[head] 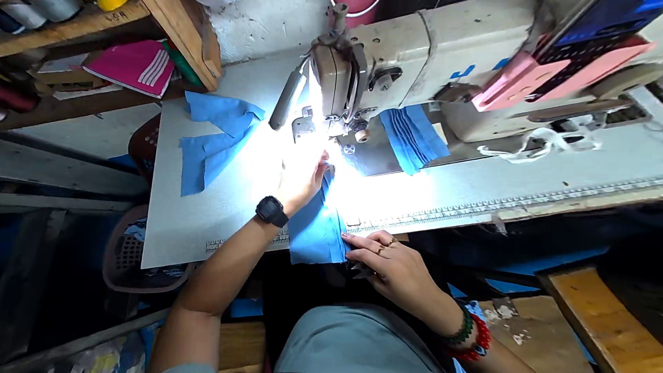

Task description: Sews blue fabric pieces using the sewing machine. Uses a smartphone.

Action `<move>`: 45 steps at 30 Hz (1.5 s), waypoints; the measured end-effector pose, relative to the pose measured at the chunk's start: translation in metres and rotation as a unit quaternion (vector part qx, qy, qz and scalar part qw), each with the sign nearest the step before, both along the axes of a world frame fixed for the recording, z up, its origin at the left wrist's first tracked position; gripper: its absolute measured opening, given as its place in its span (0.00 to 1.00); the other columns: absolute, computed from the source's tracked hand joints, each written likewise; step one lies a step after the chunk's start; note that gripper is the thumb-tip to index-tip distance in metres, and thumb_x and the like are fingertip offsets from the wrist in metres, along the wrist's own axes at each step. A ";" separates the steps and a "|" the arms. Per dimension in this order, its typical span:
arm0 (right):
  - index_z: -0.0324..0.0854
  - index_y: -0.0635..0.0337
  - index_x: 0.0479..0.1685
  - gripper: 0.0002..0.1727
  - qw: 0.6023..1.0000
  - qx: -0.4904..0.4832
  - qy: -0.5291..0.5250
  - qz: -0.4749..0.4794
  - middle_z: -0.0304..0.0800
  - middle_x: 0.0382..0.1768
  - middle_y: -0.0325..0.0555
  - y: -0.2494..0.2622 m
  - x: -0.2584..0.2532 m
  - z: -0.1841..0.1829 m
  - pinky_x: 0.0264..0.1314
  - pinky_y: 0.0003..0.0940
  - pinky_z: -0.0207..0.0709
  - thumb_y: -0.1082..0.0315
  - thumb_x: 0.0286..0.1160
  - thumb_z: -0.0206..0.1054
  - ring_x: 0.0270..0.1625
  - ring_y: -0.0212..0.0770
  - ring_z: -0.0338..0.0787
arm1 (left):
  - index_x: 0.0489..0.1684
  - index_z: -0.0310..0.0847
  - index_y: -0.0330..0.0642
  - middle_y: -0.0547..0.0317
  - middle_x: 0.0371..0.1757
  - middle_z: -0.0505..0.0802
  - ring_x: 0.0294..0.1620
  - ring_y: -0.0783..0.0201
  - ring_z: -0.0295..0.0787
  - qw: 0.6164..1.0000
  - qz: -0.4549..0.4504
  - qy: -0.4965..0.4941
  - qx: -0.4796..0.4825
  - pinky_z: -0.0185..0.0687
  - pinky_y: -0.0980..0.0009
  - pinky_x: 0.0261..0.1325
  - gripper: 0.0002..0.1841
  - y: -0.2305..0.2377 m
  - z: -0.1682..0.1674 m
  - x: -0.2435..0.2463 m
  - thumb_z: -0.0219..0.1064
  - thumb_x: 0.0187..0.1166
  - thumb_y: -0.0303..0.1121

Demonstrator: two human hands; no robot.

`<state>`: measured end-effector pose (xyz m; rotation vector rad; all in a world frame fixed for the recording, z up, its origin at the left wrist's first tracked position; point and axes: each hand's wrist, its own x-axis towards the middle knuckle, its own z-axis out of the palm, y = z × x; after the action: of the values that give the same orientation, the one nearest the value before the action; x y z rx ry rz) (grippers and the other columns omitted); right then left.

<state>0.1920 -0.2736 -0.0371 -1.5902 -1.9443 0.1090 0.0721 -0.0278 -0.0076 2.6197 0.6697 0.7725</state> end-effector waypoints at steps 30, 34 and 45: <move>0.91 0.44 0.45 0.15 0.999 -0.025 -0.020 -0.037 0.93 0.66 0.31 0.023 0.001 0.013 0.33 0.35 0.76 0.69 0.65 0.61 0.43 0.42 0.90 | 0.77 0.81 0.72 0.60 0.83 0.79 0.84 0.43 0.66 0.984 0.002 0.176 0.027 0.46 0.29 0.78 0.23 0.011 0.007 -0.016 0.55 0.85 0.55; 0.91 0.44 0.45 0.14 0.998 -0.031 -0.018 -0.047 0.93 0.66 0.31 0.023 -0.001 0.012 0.34 0.36 0.76 0.67 0.68 0.61 0.44 0.42 0.90 | 0.76 0.82 0.75 0.60 0.84 0.78 0.84 0.43 0.66 0.985 0.002 0.171 0.028 0.50 0.31 0.76 0.23 0.016 0.002 -0.016 0.55 0.85 0.58; 0.91 0.47 0.58 0.18 0.994 -0.023 0.106 0.005 0.93 0.64 0.39 0.012 0.020 0.002 0.56 0.35 0.82 0.70 0.75 0.60 0.55 0.39 0.91 | 0.53 0.95 0.50 0.55 0.56 0.94 0.67 0.54 0.87 0.983 -0.167 0.076 0.022 0.72 0.47 0.80 0.13 -0.074 -0.003 -0.061 0.62 0.86 0.37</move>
<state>0.2117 -0.2612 -0.0353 -1.5303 -1.7976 0.3158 0.0113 -0.1019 -0.0106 2.7495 0.2396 0.4958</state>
